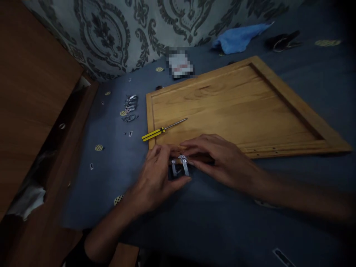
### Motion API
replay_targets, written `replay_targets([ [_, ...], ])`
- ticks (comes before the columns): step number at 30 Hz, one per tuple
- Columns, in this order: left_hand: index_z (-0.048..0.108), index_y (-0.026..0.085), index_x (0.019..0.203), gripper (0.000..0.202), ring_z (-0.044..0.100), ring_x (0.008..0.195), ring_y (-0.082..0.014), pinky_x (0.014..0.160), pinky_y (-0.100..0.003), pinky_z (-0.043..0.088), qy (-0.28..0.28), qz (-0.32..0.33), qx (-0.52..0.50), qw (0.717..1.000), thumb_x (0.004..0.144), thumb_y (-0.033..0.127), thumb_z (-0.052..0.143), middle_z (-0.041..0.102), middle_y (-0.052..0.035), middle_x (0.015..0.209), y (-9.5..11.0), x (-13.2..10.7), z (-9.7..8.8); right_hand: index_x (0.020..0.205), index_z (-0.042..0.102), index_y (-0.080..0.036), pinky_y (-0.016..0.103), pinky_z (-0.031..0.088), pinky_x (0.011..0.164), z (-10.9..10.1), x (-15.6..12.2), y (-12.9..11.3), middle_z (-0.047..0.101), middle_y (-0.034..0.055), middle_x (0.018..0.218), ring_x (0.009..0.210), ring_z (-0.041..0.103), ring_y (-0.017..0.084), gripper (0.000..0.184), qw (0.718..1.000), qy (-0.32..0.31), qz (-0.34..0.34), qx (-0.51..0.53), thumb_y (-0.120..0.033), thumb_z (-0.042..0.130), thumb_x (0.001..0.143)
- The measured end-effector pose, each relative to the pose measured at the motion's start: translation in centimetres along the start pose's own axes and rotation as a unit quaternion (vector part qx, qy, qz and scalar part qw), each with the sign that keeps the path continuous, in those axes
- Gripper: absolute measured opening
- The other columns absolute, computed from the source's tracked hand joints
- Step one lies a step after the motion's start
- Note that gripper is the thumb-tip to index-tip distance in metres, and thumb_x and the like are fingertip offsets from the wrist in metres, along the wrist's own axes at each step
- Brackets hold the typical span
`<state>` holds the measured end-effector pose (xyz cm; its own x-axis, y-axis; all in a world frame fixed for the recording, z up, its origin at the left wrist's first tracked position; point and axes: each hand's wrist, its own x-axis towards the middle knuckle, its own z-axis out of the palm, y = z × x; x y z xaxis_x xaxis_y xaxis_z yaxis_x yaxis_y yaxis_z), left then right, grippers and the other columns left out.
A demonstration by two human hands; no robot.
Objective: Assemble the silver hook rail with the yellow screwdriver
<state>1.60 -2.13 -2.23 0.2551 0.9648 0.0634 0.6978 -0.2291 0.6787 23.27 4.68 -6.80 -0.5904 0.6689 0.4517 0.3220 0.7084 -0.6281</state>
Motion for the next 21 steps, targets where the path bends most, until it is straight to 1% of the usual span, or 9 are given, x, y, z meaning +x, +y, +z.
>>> replay_targets([
  [4, 0.055, 0.026, 0.124, 0.053, 0.066, 0.126, -0.0324, 0.11, -0.053, 0.055, -0.024, 0.0, 0.007, 1.0, 0.084, 0.03, 0.09, 0.072, -0.0077, 0.127, 0.2, -0.2, -0.2, 0.129, 0.069, -0.025, 0.045, 0.063, 0.085, 0.1, 0.1, 0.4, 0.081, 0.0076, 0.108, 0.1, 0.077, 0.029, 0.029, 1.0, 0.001, -0.022, -0.002, -0.027, 0.063, 0.1],
  [6, 0.056, 0.026, 0.128, 0.057, 0.065, 0.126, -0.032, 0.109, -0.052, 0.056, -0.015, 0.017, 0.005, 1.0, 0.084, 0.035, 0.092, 0.072, -0.008, 0.129, 0.1, -0.5, -0.8, 0.128, 0.068, -0.026, 0.044, 0.064, 0.083, 0.1, 0.1, 0.6, 0.081, 0.008, 0.11, 0.102, 0.077, 0.029, 0.028, 1.0, -0.002, -0.023, 0.0, -0.028, 0.064, 0.1],
  [8, 0.057, 0.026, 0.13, 0.056, 0.066, 0.124, -0.0306, 0.106, -0.047, 0.057, 0.023, 0.034, 0.012, 0.999, 0.087, 0.04, 0.09, 0.071, -0.0076, 0.128, -0.2, -0.6, -1.9, 0.129, 0.067, -0.025, 0.045, 0.064, 0.083, 0.2, 0.1, 0.7, 0.081, 0.0084, 0.111, 0.102, 0.078, 0.029, 0.028, 1.0, -0.003, -0.021, 0.0, -0.028, 0.065, 0.101],
  [10, 0.06, 0.026, 0.128, 0.038, 0.066, 0.121, -0.0282, 0.104, -0.043, 0.056, 0.075, 0.04, 0.045, 0.995, 0.098, 0.04, 0.078, 0.07, -0.007, 0.126, -0.7, -0.1, -3.4, 0.131, 0.066, -0.025, 0.045, 0.064, 0.084, 0.2, 0.1, 0.7, 0.082, 0.008, 0.109, 0.101, 0.078, 0.029, 0.029, 1.0, -0.003, -0.027, -0.002, -0.027, 0.064, 0.101],
  [11, 0.061, 0.026, 0.126, 0.028, 0.066, 0.119, -0.0273, 0.102, -0.042, 0.056, 0.103, 0.044, 0.074, 0.991, 0.103, 0.037, 0.071, 0.071, -0.0067, 0.123, -1.0, 0.4, -4.2, 0.131, 0.066, -0.025, 0.045, 0.064, 0.084, 0.2, 0.1, 0.7, 0.082, 0.0074, 0.107, 0.1, 0.078, 0.028, 0.03, 0.999, 0.0, -0.032, -0.004, -0.026, 0.064, 0.102],
  [12, 0.061, 0.025, 0.124, 0.021, 0.065, 0.118, -0.0273, 0.103, -0.042, 0.054, 0.115, 0.051, 0.108, 0.986, 0.105, 0.032, 0.066, 0.071, -0.0069, 0.121, -1.4, 1.0, -4.9, 0.131, 0.066, -0.024, 0.045, 0.064, 0.084, 0.2, 0.2, 0.7, 0.083, 0.0067, 0.105, 0.099, 0.078, 0.028, 0.029, 0.999, 0.002, -0.036, -0.005, -0.025, 0.064, 0.102],
  [15, 0.063, 0.022, 0.122, 0.019, 0.061, 0.119, -0.0294, 0.102, -0.045, 0.05, 0.069, 0.014, 0.209, 0.975, 0.103, 0.025, 0.064, 0.07, -0.0083, 0.124, -2.5, 2.9, -6.0, 0.131, 0.066, -0.024, 0.044, 0.064, 0.085, 0.2, 0.2, 0.5, 0.083, 0.0061, 0.105, 0.102, 0.078, 0.028, 0.029, 1.0, 0.007, -0.029, -0.001, -0.026, 0.067, 0.101],
  [18, 0.067, 0.02, 0.112, 0.012, 0.064, 0.101, -0.025, 0.087, -0.037, 0.05, 0.033, 0.0, 0.216, 0.976, 0.102, 0.024, 0.066, 0.068, -0.0062, 0.11, -3.5, 4.1, -5.9, 0.13, 0.067, -0.024, 0.043, 0.063, 0.086, 0.2, 0.2, 0.3, 0.082, 0.0069, 0.107, 0.104, 0.077, 0.027, 0.03, 1.0, 0.009, -0.018, 0.013, -0.023, 0.066, 0.1],
  [21, 0.069, 0.019, 0.104, 0.005, 0.063, 0.085, -0.0191, 0.077, -0.031, 0.048, 0.023, 0.004, 0.2, 0.98, 0.102, 0.022, 0.065, 0.067, -0.002, 0.095, -3.9, 4.2, -6.0, 0.129, 0.068, -0.024, 0.043, 0.063, 0.087, 0.2, 0.2, 0.2, 0.08, 0.0074, 0.108, 0.105, 0.076, 0.027, 0.03, 1.0, 0.013, -0.019, 0.013, -0.022, 0.066, 0.099],
])
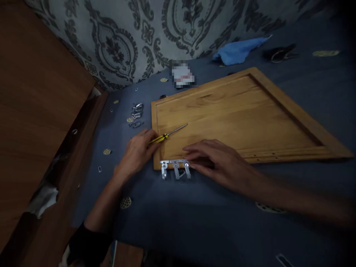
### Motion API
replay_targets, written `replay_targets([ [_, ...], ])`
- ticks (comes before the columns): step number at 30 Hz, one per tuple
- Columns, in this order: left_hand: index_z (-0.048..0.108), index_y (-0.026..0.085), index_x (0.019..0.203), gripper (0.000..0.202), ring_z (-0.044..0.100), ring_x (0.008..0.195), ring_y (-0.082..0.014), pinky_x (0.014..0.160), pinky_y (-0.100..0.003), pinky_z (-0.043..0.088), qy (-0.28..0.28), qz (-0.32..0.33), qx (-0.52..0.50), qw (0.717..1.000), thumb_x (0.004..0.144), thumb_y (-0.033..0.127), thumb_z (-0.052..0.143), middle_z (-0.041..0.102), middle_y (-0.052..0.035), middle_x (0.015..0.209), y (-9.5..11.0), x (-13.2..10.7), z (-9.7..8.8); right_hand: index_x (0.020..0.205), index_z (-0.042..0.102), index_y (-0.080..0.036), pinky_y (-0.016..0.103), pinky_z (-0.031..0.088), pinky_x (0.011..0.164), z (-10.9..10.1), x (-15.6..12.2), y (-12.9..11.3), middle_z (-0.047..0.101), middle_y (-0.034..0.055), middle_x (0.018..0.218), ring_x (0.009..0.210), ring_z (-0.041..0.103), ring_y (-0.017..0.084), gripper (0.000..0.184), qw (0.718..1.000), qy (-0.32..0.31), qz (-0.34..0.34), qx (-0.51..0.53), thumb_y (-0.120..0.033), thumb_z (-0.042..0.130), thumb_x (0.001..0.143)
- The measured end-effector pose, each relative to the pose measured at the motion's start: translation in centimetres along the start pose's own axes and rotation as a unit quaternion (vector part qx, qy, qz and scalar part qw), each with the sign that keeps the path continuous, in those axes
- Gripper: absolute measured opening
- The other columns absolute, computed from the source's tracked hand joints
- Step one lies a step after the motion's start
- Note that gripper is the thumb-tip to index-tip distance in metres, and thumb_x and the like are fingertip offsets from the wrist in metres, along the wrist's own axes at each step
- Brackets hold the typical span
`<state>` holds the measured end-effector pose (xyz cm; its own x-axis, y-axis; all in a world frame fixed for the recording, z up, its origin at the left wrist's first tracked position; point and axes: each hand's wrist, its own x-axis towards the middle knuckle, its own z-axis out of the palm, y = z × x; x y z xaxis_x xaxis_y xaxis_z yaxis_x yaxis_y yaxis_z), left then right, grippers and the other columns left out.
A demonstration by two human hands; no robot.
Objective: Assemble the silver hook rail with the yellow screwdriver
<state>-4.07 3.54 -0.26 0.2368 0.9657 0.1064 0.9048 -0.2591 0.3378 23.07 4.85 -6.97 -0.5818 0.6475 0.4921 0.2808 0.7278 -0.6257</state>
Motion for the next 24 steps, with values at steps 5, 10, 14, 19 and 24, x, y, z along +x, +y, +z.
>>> replay_targets([
  [5, 0.072, 0.02, 0.1, 0.007, 0.064, 0.08, -0.0178, 0.071, -0.03, 0.048, 0.047, -0.002, -0.022, 0.999, 0.097, 0.024, 0.067, 0.07, -0.0018, 0.09, -0.5, -0.3, -2.4, 0.127, 0.07, -0.025, 0.042, 0.061, 0.088, 0.0, 0.0, -0.1, 0.08, 0.0069, 0.108, 0.103, 0.075, 0.026, 0.028, 1.0, 0.001, 0.004, 0.011, -0.022, 0.068, 0.099],
  [10, 0.078, 0.025, 0.096, 0.017, 0.069, 0.076, -0.0157, 0.067, -0.028, 0.058, 0.229, 0.018, -0.214, 0.949, 0.087, 0.035, 0.088, 0.075, -0.0002, 0.088, 1.0, -0.7, -5.3, 0.119, 0.071, -0.026, 0.041, 0.059, 0.084, -0.1, 0.1, -0.3, 0.08, 0.0055, 0.104, 0.099, 0.074, 0.025, 0.019, 1.0, -0.002, 0.006, 0.024, -0.023, 0.066, 0.1],
  [14, 0.079, 0.031, 0.102, 0.008, 0.07, 0.079, -0.0141, 0.068, -0.031, 0.061, 0.324, 0.082, -0.253, 0.908, 0.096, 0.033, 0.083, 0.075, 0.0031, 0.093, 3.9, -1.4, -5.9, 0.107, 0.069, -0.025, 0.039, 0.059, 0.083, -0.1, 0.1, -0.5, 0.079, 0.005, 0.099, 0.095, 0.074, 0.024, 0.008, 0.999, -0.005, 0.028, 0.033, -0.024, 0.065, 0.099],
  [19, 0.076, 0.026, 0.11, 0.009, 0.073, 0.086, -0.013, 0.078, -0.031, 0.063, 0.327, 0.063, -0.288, 0.898, 0.104, 0.034, 0.074, 0.074, 0.0027, 0.096, 7.0, -2.1, -4.0, 0.11, 0.067, -0.024, 0.039, 0.06, 0.084, -0.2, 0.0, -0.6, 0.079, 0.0059, 0.102, 0.096, 0.075, 0.025, 0.01, 0.999, 0.003, 0.015, 0.03, -0.025, 0.064, 0.1],
  [24, 0.073, 0.028, 0.111, 0.011, 0.074, 0.089, -0.0162, 0.081, -0.034, 0.066, 0.287, 0.077, -0.293, 0.909, 0.105, 0.037, 0.073, 0.074, 0.0004, 0.098, 8.0, -2.1, -1.7, 0.115, 0.066, -0.024, 0.041, 0.059, 0.087, -0.2, 0.1, -0.7, 0.081, 0.0072, 0.105, 0.1, 0.076, 0.026, 0.012, 0.999, 0.009, 0.007, 0.032, -0.026, 0.062, 0.104],
])
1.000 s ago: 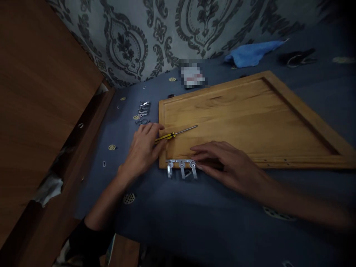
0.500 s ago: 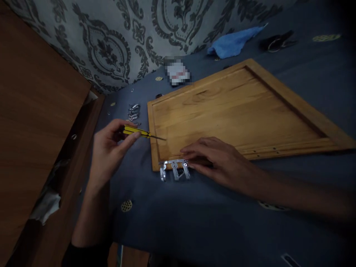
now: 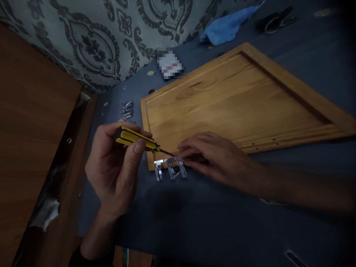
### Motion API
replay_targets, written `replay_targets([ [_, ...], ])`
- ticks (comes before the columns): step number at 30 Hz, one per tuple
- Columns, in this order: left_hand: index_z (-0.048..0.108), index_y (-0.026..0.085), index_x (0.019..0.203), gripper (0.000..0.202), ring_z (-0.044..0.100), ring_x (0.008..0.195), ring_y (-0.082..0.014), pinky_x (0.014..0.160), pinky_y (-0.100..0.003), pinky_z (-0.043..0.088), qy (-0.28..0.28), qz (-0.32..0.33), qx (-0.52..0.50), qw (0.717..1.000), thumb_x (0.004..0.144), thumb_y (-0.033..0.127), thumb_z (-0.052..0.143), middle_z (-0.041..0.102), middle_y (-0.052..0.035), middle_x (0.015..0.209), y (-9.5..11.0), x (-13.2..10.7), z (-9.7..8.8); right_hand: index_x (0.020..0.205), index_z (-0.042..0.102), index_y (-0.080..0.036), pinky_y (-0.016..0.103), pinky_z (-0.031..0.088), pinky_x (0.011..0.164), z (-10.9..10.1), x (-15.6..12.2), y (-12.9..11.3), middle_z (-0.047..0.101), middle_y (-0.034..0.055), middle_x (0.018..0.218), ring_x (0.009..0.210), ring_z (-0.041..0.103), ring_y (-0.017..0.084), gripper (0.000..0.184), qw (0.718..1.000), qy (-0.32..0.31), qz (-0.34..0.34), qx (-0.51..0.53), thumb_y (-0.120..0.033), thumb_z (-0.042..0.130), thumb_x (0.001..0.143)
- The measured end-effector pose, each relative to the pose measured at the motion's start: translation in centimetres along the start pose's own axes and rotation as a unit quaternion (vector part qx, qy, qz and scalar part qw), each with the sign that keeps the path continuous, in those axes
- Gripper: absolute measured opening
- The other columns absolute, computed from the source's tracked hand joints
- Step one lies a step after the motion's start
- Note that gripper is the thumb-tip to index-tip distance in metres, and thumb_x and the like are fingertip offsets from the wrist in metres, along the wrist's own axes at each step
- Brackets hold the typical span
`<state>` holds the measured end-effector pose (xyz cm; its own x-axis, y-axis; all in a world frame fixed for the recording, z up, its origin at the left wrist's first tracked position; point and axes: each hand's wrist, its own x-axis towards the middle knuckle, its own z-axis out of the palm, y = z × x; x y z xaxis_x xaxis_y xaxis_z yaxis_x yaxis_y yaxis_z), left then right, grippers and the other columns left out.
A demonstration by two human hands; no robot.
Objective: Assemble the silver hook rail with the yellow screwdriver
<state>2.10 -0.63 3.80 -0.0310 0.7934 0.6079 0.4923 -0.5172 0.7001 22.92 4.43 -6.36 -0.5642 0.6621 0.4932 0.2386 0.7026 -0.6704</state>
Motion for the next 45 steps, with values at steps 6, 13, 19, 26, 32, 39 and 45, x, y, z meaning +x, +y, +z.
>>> replay_targets([
  [6, 0.07, 0.026, 0.114, 0.013, 0.076, 0.089, -0.0176, 0.079, -0.033, 0.066, -0.029, -0.008, 0.002, 1.0, 0.107, 0.037, 0.069, 0.074, -0.0014, 0.099, -0.63, -0.74, 0.67, 0.116, 0.066, -0.023, 0.043, 0.059, 0.089, -0.04, 0.0, 0.08, 0.082, 0.0075, 0.104, 0.1, 0.075, 0.026, 0.015, 1.0, -0.005, 0.004, 0.006, -0.022, 0.062, 0.102],
  [13, 0.07, 0.027, 0.115, 0.012, 0.077, 0.09, -0.0182, 0.076, -0.033, 0.068, -0.036, -0.017, 0.013, 0.999, 0.107, 0.036, 0.07, 0.075, -0.0017, 0.1, -0.48, -0.98, 0.59, 0.115, 0.066, -0.022, 0.04, 0.057, 0.088, 0.02, 0.0, 0.14, 0.081, 0.0067, 0.104, 0.099, 0.075, 0.024, 0.013, 1.0, -0.01, -0.004, 0.007, -0.023, 0.062, 0.103],
  [19, 0.072, 0.027, 0.113, 0.01, 0.076, 0.087, -0.016, 0.072, -0.03, 0.065, -0.038, -0.005, 0.012, 0.999, 0.106, 0.034, 0.071, 0.075, -0.0006, 0.098, -0.6, -0.95, 0.71, 0.116, 0.065, -0.023, 0.04, 0.057, 0.087, 0.08, -0.13, 0.21, 0.08, 0.0063, 0.102, 0.098, 0.075, 0.025, 0.014, 1.0, -0.008, -0.015, 0.0, -0.021, 0.062, 0.103],
  [26, 0.071, 0.026, 0.112, 0.012, 0.075, 0.088, -0.0157, 0.077, -0.029, 0.066, -0.05, -0.01, 0.017, 0.999, 0.101, 0.025, 0.077, 0.073, -0.0001, 0.099, -0.58, -0.95, 0.61, 0.118, 0.066, -0.02, 0.039, 0.056, 0.087, 0.11, -0.11, 0.4, 0.079, 0.0068, 0.104, 0.099, 0.074, 0.024, 0.015, 1.0, -0.007, -0.023, -0.014, -0.022, 0.061, 0.104],
  [32, 0.071, 0.024, 0.108, 0.027, 0.069, 0.084, -0.0117, 0.073, -0.022, 0.062, -0.059, -0.02, 0.019, 0.998, 0.089, 0.019, 0.09, 0.069, 0.0014, 0.096, -0.59, -0.46, 0.45, 0.117, 0.067, -0.023, 0.04, 0.056, 0.087, 0.24, -0.07, 0.47, 0.079, 0.0067, 0.103, 0.099, 0.074, 0.026, 0.015, 1.0, -0.013, -0.002, -0.007, -0.026, 0.062, 0.103],
  [39, 0.066, 0.03, 0.13, 0.042, 0.076, 0.1, -0.0178, 0.086, -0.033, 0.069, -0.074, 0.013, 0.002, 0.997, 0.094, 0.02, 0.085, 0.068, -0.0037, 0.123, -0.46, -0.23, 0.26, 0.117, 0.067, -0.022, 0.041, 0.058, 0.088, 0.18, -0.26, 0.38, 0.08, 0.0078, 0.105, 0.102, 0.075, 0.027, 0.016, 1.0, -0.01, -0.002, -0.008, -0.025, 0.062, 0.103],
  [45, 0.07, 0.036, 0.132, 0.042, 0.073, 0.096, -0.0178, 0.084, -0.034, 0.067, -0.075, 0.075, 0.095, 0.99, 0.096, 0.02, 0.082, 0.071, -0.0003, 0.112, -0.81, -0.3, -0.12, 0.118, 0.066, -0.021, 0.04, 0.057, 0.087, -0.02, -0.12, 0.36, 0.08, 0.0071, 0.104, 0.099, 0.074, 0.025, 0.015, 1.0, -0.017, -0.015, -0.01, -0.026, 0.06, 0.106],
])
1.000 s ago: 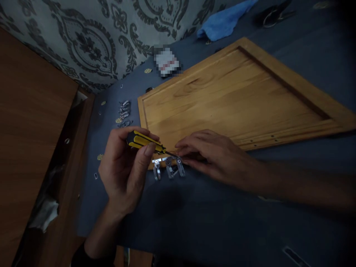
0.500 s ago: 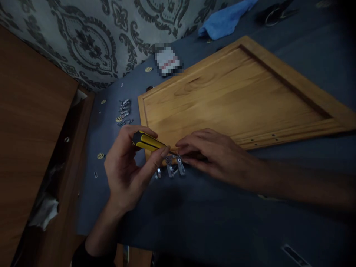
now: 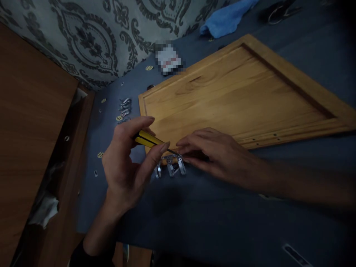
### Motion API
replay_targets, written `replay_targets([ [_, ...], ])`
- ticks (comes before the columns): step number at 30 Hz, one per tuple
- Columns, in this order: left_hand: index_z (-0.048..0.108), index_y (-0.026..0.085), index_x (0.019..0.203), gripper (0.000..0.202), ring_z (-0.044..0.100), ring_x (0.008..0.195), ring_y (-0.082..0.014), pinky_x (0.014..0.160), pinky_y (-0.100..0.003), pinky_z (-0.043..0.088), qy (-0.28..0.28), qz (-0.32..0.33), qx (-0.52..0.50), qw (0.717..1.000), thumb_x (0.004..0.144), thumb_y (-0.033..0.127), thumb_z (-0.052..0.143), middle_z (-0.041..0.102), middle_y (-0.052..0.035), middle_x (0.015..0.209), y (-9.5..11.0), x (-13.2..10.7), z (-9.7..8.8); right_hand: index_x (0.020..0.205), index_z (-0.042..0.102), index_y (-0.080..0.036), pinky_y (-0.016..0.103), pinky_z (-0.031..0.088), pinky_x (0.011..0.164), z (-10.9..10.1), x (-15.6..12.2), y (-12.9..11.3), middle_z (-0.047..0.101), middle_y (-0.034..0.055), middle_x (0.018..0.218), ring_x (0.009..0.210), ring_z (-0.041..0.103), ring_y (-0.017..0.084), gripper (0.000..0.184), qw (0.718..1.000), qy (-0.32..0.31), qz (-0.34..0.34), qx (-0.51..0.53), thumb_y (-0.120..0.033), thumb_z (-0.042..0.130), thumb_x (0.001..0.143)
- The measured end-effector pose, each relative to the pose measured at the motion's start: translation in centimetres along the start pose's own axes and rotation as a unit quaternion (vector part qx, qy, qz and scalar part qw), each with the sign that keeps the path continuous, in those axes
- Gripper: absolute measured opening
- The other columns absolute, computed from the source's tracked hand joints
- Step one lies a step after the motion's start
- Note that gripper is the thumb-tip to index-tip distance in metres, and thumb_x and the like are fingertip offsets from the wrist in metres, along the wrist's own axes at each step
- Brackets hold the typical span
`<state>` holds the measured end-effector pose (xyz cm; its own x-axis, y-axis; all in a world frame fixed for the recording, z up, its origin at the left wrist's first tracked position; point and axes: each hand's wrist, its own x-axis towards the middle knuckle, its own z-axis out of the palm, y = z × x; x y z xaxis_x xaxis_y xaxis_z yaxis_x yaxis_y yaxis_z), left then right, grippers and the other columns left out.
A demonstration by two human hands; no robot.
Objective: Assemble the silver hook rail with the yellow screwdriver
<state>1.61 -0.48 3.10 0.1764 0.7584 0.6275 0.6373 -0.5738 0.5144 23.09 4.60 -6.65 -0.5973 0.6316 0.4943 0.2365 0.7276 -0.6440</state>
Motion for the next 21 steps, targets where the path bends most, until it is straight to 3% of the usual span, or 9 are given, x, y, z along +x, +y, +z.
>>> replay_targets([
  [4, 0.07, 0.035, 0.131, 0.04, 0.073, 0.092, -0.0157, 0.08, -0.031, 0.066, 0.004, 0.009, 0.035, 0.999, 0.096, 0.019, 0.082, 0.072, 0.0013, 0.113, 0.1, 0.1, -0.1, 0.121, 0.067, -0.021, 0.039, 0.057, 0.089, -0.1, -0.1, 0.0, 0.08, 0.0065, 0.104, 0.099, 0.074, 0.024, 0.017, 1.0, 0.001, 0.003, 0.006, -0.026, 0.061, 0.105],
  [12, 0.07, 0.03, 0.131, 0.044, 0.074, 0.101, -0.0148, 0.088, -0.029, 0.069, 0.034, -0.012, -0.037, 0.999, 0.094, 0.008, 0.08, 0.066, -0.0013, 0.121, 1.0, 0.0, 0.1, 0.12, 0.068, -0.022, 0.041, 0.057, 0.09, -0.1, -0.1, 0.0, 0.079, 0.0073, 0.105, 0.101, 0.074, 0.025, 0.017, 1.0, -0.007, 0.014, 0.001, -0.027, 0.061, 0.105],
  [17, 0.073, 0.027, 0.126, 0.042, 0.073, 0.098, -0.0128, 0.076, -0.024, 0.068, 0.08, 0.004, -0.04, 0.996, 0.09, 0.007, 0.084, 0.063, -0.0007, 0.122, 1.5, 0.3, -0.6, 0.119, 0.068, -0.022, 0.042, 0.057, 0.088, -0.2, 0.0, 0.0, 0.079, 0.009, 0.107, 0.101, 0.074, 0.026, 0.017, 1.0, -0.007, 0.013, 0.005, -0.028, 0.059, 0.106],
  [21, 0.072, 0.026, 0.128, 0.041, 0.074, 0.099, -0.0126, 0.085, -0.025, 0.069, 0.058, 0.0, -0.041, 0.997, 0.092, 0.008, 0.082, 0.065, -0.0004, 0.117, 1.4, 0.1, -0.6, 0.119, 0.067, -0.02, 0.039, 0.056, 0.086, -0.1, 0.0, 0.0, 0.078, 0.0076, 0.103, 0.097, 0.073, 0.024, 0.016, 1.0, 0.007, -0.01, -0.004, -0.023, 0.061, 0.104],
])
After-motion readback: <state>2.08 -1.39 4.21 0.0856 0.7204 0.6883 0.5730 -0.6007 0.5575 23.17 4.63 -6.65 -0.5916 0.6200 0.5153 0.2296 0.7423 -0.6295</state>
